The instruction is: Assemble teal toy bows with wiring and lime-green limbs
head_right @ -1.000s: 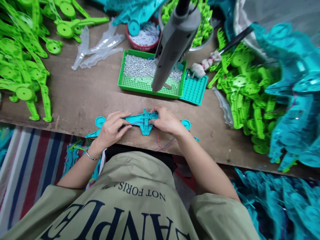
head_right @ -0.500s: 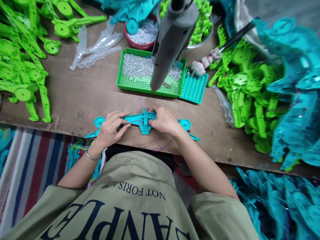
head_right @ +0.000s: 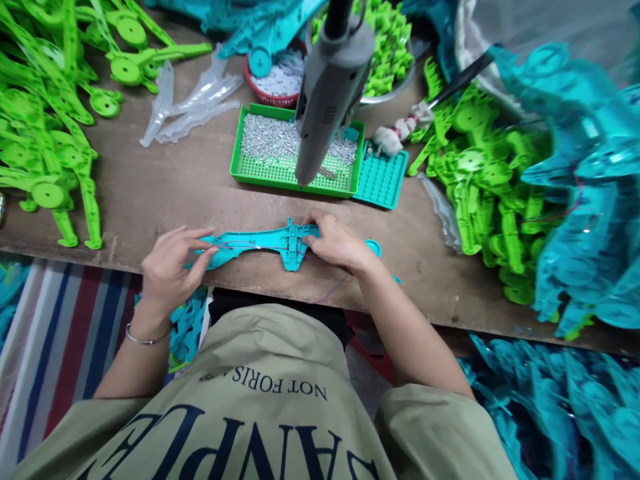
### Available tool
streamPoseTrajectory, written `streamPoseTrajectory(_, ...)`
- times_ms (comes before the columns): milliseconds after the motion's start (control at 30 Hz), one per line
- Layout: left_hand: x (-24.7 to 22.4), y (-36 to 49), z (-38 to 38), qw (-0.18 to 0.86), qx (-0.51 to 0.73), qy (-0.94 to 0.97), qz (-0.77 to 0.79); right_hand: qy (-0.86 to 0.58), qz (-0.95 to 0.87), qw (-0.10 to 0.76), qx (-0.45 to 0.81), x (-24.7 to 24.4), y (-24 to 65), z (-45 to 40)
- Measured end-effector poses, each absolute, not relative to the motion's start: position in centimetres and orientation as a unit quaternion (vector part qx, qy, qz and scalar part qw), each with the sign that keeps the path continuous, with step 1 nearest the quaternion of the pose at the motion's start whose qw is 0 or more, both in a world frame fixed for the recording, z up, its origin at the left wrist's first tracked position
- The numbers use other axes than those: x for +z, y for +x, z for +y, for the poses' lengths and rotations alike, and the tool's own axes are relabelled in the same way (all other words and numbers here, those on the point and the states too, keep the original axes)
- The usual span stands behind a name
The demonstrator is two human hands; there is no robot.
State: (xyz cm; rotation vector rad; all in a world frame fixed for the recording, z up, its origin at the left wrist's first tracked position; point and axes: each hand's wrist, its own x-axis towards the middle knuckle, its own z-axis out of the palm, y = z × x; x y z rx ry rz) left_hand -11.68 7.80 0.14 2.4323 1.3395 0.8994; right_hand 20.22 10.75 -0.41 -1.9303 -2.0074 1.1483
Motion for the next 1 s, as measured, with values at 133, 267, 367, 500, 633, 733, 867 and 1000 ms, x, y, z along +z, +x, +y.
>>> streamPoseTrajectory(133,-0.3,-13.0,7.4,0.136,0.33,0.78,0.515,-0.608,-0.677,0.102,0.401,0.4,21.3,10.8)
streamPoseTrajectory(267,-1.3,-13.0,7.1,0.173,0.342,0.758,0.528,-0.649,-0.664,0.155,0.338,2.3,23.8,9.3)
streamPoseTrajectory(367,-1.7,-12.8,7.0,0.176,0.346,0.748,0.539,-0.669,-0.678,0.113,0.281,3.4,25.8,6.7)
streamPoseTrajectory(500,-1.7,-12.8,7.2,0.176,0.339,0.737,0.558,-0.654,-0.739,0.003,0.161,3.2,26.8,3.1)
streamPoseTrajectory(633,-1.6,-12.8,7.3,0.185,0.337,0.729,0.566,-0.656,-0.747,-0.047,0.098,2.5,26.8,1.7)
streamPoseTrajectory(733,-1.6,-12.8,7.3,0.194,0.333,0.721,0.576,-0.658,-0.735,-0.012,0.165,2.9,26.9,1.9)
streamPoseTrajectory(867,-1.7,-12.9,7.3,0.233,0.334,0.687,0.601,-0.643,-0.694,0.082,0.313,3.8,26.2,2.8)
streamPoseTrajectory(1000,-1.3,-13.4,7.4,0.286,0.35,0.642,0.62,-0.612,-0.677,0.227,0.34,2.1,24.0,3.9)
